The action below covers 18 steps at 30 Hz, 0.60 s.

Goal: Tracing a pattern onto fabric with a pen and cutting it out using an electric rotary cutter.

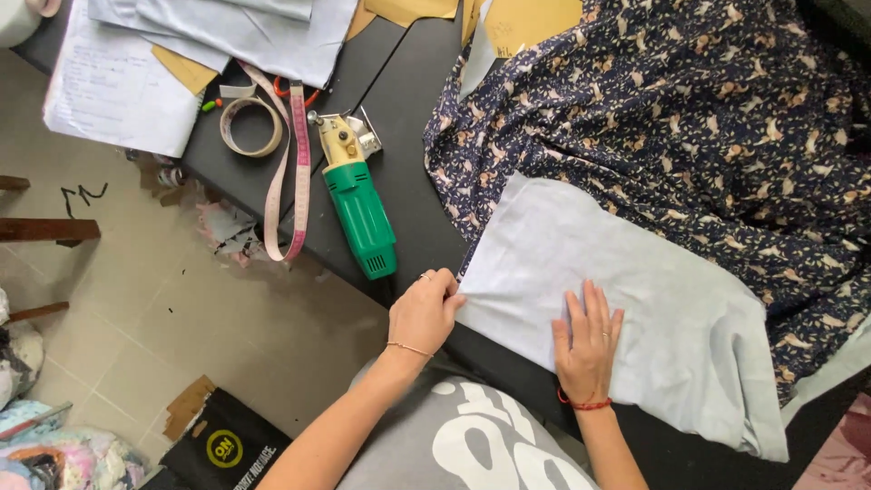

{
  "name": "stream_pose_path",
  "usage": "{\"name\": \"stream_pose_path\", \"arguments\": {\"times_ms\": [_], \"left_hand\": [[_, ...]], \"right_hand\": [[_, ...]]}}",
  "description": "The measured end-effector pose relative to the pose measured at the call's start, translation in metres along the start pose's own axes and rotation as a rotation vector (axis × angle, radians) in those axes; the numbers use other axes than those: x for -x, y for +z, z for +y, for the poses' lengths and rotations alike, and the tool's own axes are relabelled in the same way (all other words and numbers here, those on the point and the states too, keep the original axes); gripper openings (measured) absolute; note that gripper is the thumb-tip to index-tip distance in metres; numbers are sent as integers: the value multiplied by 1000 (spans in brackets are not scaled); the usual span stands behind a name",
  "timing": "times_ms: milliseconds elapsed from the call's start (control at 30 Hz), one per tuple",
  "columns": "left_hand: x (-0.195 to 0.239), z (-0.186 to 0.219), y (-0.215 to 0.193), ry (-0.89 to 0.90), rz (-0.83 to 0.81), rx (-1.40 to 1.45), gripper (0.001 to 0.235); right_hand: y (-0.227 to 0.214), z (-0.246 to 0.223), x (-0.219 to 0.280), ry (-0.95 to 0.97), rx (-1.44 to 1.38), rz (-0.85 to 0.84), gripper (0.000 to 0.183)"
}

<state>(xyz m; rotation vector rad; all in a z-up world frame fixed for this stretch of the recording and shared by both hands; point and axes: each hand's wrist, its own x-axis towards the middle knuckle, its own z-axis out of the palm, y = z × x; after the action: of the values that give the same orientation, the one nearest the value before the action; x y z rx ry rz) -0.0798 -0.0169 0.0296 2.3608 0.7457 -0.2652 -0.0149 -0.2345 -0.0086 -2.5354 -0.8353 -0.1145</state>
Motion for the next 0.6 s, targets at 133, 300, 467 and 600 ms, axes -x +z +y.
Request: {"name": "stream_pose_path", "arguments": {"times_ms": [133,300,467,600], "left_hand": [[-2,5,-15,-274,-291,150,14],[-5,15,23,177,361,-488,20],[-35,87,78,794,456,-17,19],[-82,88,107,830,480,-84,34]], "right_hand": [[0,-2,-5,-19,28,9,35],[-5,3,-6,-6,-26,-52,33],[1,9,-38,87,-193,178,30],[12,30,-57,42,-161,235,36]]}}
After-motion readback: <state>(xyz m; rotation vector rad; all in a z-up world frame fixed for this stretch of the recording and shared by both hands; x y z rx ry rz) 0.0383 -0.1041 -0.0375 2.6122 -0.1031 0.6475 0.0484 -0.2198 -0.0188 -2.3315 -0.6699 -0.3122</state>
